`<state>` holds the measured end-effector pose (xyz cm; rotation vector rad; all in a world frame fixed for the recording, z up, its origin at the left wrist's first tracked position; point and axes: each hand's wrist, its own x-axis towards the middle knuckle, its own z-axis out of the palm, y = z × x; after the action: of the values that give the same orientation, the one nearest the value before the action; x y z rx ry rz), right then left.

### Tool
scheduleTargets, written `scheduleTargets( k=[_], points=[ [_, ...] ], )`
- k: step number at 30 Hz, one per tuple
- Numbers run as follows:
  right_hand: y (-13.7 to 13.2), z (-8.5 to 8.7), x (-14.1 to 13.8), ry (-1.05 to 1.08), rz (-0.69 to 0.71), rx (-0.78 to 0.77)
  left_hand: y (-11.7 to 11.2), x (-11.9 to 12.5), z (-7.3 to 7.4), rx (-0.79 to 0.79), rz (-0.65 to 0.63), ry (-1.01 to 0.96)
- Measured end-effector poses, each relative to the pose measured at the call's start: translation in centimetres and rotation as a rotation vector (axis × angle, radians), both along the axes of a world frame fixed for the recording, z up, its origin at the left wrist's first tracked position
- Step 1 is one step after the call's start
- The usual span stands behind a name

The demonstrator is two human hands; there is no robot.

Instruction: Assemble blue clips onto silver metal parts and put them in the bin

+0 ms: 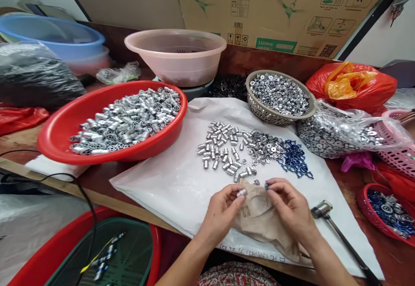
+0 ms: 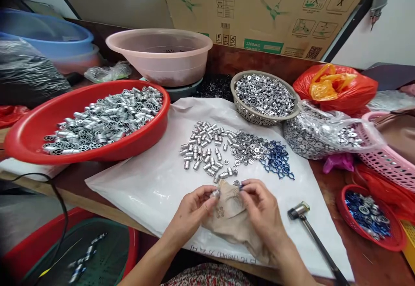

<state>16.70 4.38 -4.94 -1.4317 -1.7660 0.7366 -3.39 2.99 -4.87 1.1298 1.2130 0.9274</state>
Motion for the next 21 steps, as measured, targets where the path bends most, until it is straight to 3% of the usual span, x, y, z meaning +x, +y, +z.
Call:
scheduleTargets(
  k=[2, 4, 8, 13, 16, 18, 21],
  points=[
    [-1.2, -0.2, -2.2, 0.203, 0.076, -0.057, -0.7, 0.6, 0.7, -0.144, 0.017, -0.224],
    [-1.9, -0.3, -3.5, 0.240, 0.111, -0.048, -1.0, 1.1, 1.1, -0.203, 0.034, -0.325],
    [-2.1, 0.2, -3.1, 0.151, 0.134, 0.119, -1.0, 1.0, 1.4, -0.224, -0.019, -0.358],
    [-2.6, 1.4, -1.7, -0.022, 0.355, 0.225, -0.9, 0.9, 1.2, -0.273, -0.191, -0.390],
    [-2.8, 1.7, -1.6, -0.060, 0.335, 0.272, -1.0, 1.4, 0.8, -0.368, -0.117, -0.521],
    [-2.1, 1.6, -1.7, -0.056, 0.313, 0.233, -1.2, 1.7, 0.5, -0.417, -0.047, -0.609],
    [0.8, 1.1, -1.8, -0.176, 0.221, 0.036, -1.3, 1.7, 0.6, -0.474, 0.003, -0.681]
  ],
)
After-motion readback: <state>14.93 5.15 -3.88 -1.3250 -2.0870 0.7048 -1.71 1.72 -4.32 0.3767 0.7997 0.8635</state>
